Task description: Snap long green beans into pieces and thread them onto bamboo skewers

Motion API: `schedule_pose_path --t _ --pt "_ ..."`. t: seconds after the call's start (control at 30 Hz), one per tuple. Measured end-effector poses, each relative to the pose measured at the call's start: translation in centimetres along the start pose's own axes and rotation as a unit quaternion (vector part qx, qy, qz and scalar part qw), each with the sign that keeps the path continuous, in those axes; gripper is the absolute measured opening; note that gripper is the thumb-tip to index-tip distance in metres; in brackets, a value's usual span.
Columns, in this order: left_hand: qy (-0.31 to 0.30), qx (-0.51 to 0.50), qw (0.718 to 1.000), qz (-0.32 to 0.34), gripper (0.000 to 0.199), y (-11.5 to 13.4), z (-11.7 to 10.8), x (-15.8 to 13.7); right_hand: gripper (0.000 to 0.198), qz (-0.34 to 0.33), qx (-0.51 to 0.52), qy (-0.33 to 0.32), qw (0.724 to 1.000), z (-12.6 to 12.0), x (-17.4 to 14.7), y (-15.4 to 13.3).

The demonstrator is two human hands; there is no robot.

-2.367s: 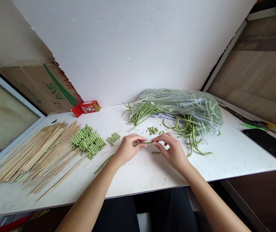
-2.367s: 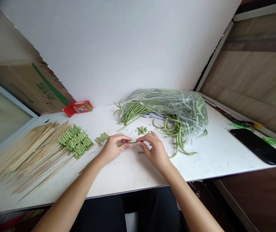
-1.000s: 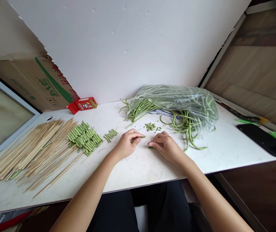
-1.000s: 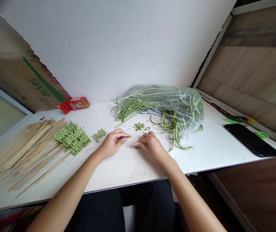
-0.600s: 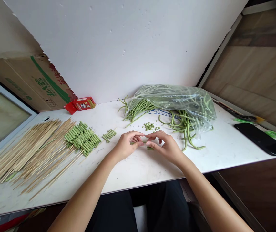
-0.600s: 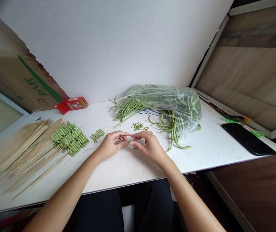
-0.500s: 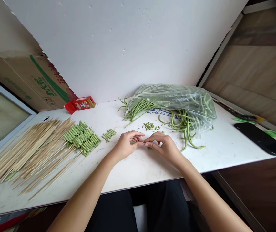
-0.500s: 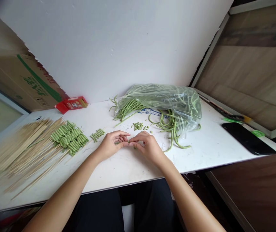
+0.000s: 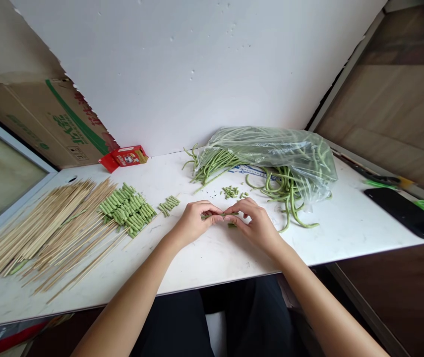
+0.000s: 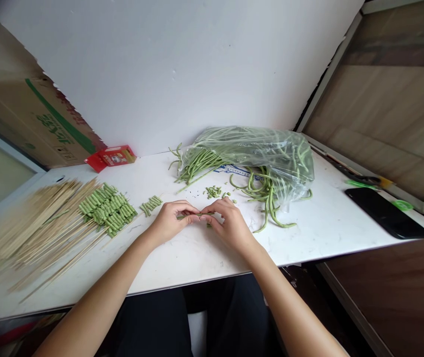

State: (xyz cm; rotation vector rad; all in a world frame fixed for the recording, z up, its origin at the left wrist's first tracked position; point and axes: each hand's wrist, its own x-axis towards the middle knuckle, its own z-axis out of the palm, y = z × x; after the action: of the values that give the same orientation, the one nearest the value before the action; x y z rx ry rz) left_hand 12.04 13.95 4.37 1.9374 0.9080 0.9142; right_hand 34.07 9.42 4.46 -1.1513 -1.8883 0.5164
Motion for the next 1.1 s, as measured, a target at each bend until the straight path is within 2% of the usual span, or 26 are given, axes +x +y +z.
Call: schedule_pose_path --t 0.17,0.27,0.37,0.57,0.7,0.8,0.87,0.97,1.1 --pt "-0.016 -0.006 1.0 0.001 0.01 0.3 0.1 -0.1 0.009 0.005 -0.003 -0.008 1.0 0.2 0.0 -0.3" --pt "-0.039 0.008 0.999 0.007 0.007 0.6 0.3 -0.2 0.023 0.002 0.01 -0.021 1.0 0.4 -0.1 -0.4" --pt "-0.064 -0.002 0.998 -0.007 0.013 0.9 0.4 -0.2 0.031 0.01 0.039 -0.045 0.998 0.6 -0.1 -0.5" --pt "-0.089 -0.028 0.996 0.0 0.02 1.1 0.2 -0.4 0.022 0.031 0.098 -0.081 0.991 0.2 -0.1 -0.7" --pt "-0.072 -0.018 0.997 0.001 0.018 1.0 -0.2 -0.2 0.019 0.025 0.129 -0.082 0.988 -0.5 0.1 -0.8" --pt "-0.03 -0.029 0.999 -0.008 0.008 0.6 -0.4 0.1 0.012 0.035 0.067 -0.024 0.997 -0.6 0.1 0.1" --pt "-0.003 -0.024 1.0 -0.006 0.009 0.1 -0.5 0.3 0.015 0.046 0.001 0.004 0.999 -0.4 0.0 1.1" --pt "0.009 -0.019 1.0 -0.007 0.012 -0.6 -0.5 0.4 0.022 0.051 -0.059 -0.017 0.997 -0.1 -0.2 2.3" --pt "-0.002 -0.004 1.0 -0.004 0.014 -0.9 -0.5 0.5 0.038 0.033 -0.061 -0.07 0.995 -0.5 -0.2 2.6"
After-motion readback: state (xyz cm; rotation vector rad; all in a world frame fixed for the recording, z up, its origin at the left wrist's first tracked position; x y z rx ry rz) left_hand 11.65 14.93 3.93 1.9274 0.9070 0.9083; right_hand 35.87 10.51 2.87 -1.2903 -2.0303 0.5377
